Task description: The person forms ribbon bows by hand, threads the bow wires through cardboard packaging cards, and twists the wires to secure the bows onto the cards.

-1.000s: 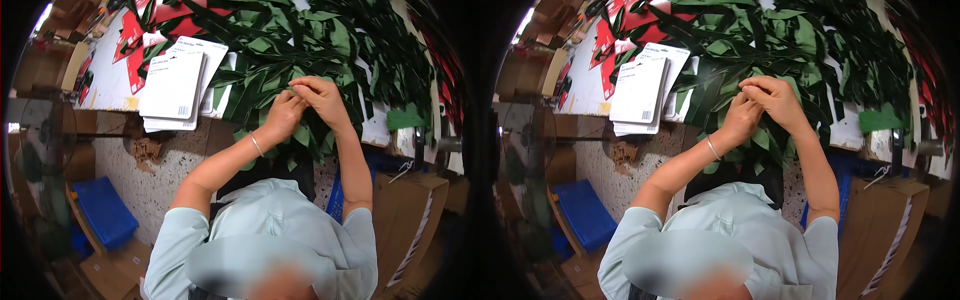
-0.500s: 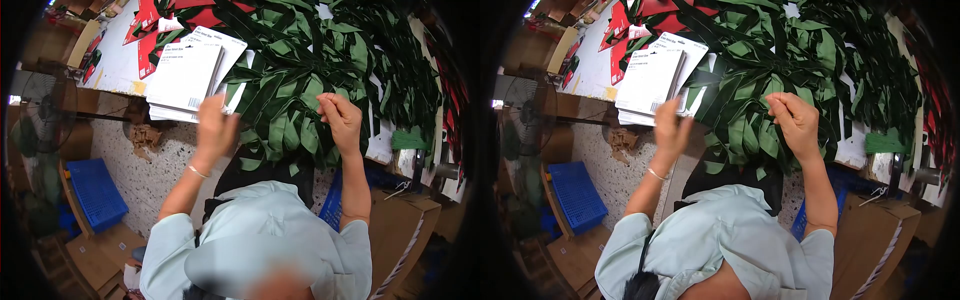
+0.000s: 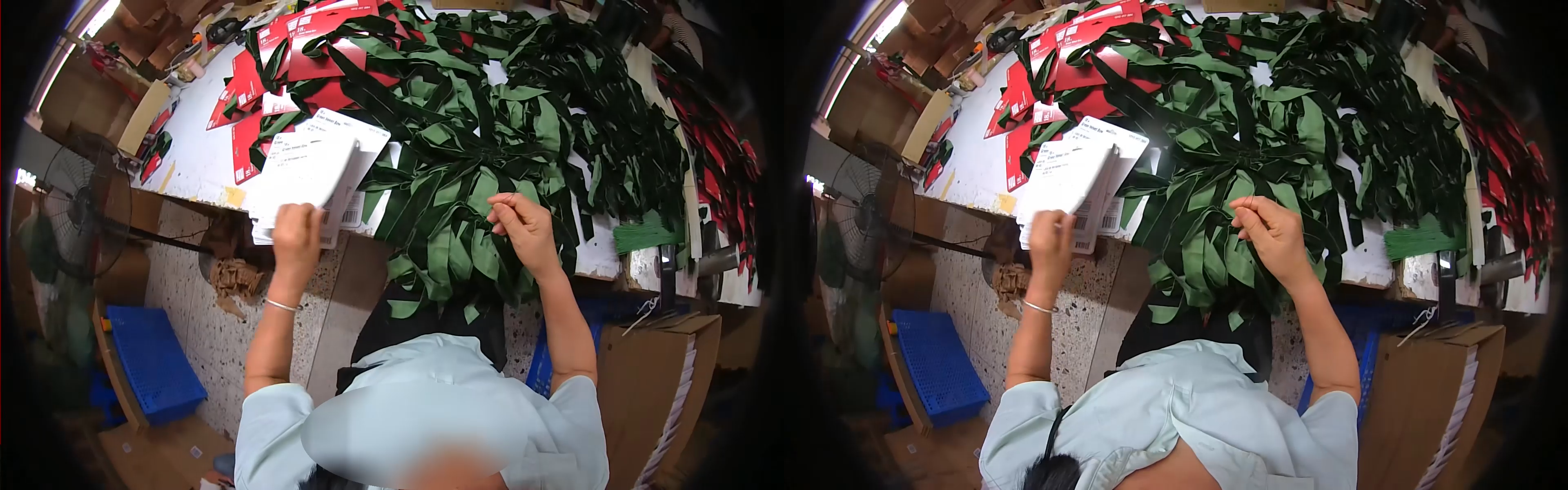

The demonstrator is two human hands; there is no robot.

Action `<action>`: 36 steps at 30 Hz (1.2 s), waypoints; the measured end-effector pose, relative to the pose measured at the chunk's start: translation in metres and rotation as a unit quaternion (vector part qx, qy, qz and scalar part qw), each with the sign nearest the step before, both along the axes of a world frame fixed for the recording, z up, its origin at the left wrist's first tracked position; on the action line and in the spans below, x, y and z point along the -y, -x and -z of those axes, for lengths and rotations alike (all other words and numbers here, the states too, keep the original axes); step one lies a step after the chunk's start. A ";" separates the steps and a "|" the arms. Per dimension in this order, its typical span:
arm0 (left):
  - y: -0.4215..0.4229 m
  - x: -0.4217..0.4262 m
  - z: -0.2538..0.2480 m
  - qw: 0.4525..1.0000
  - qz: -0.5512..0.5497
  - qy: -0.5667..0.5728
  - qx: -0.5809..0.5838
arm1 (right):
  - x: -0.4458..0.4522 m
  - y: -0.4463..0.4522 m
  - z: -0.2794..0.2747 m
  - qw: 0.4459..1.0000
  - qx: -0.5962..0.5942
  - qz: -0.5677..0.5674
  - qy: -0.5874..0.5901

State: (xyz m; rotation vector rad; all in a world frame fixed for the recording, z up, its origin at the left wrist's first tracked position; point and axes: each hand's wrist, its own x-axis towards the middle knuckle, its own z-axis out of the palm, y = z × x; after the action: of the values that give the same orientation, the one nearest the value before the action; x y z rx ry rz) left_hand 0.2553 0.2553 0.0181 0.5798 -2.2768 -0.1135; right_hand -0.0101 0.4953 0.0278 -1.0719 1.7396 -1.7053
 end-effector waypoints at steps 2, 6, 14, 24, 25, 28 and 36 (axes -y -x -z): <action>0.005 -0.007 -0.037 0.993 -0.024 -0.029 -0.116 | -0.003 0.000 -0.003 1.000 -0.002 -0.007 -0.005; 0.032 -0.034 -0.054 0.962 -0.034 -0.103 -0.250 | -0.003 0.001 -0.005 1.000 0.014 -0.011 -0.006; 0.090 -0.051 0.020 0.853 0.111 -0.448 -0.242 | 0.016 0.005 -0.004 0.999 -0.033 -0.023 0.030; 0.071 -0.065 -0.030 0.723 0.160 -0.482 -0.468 | 0.061 0.005 0.007 0.985 -0.131 -0.107 -0.023; 0.070 -0.065 -0.032 0.723 0.158 -0.483 -0.468 | 0.063 0.004 0.008 0.985 -0.129 -0.108 -0.023; 0.071 -0.066 -0.029 0.713 0.163 -0.493 -0.470 | 0.066 0.005 0.012 0.972 -0.207 -0.107 -0.028; 0.072 -0.068 -0.024 0.740 0.183 -0.463 -0.453 | 0.067 0.005 0.011 0.965 -0.236 -0.107 -0.034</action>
State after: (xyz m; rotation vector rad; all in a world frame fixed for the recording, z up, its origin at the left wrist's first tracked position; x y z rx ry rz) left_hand 0.1831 0.3233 0.0418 0.3811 -1.1892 -1.4519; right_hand -0.0153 0.4286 0.0167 -1.6697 1.8514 -1.3198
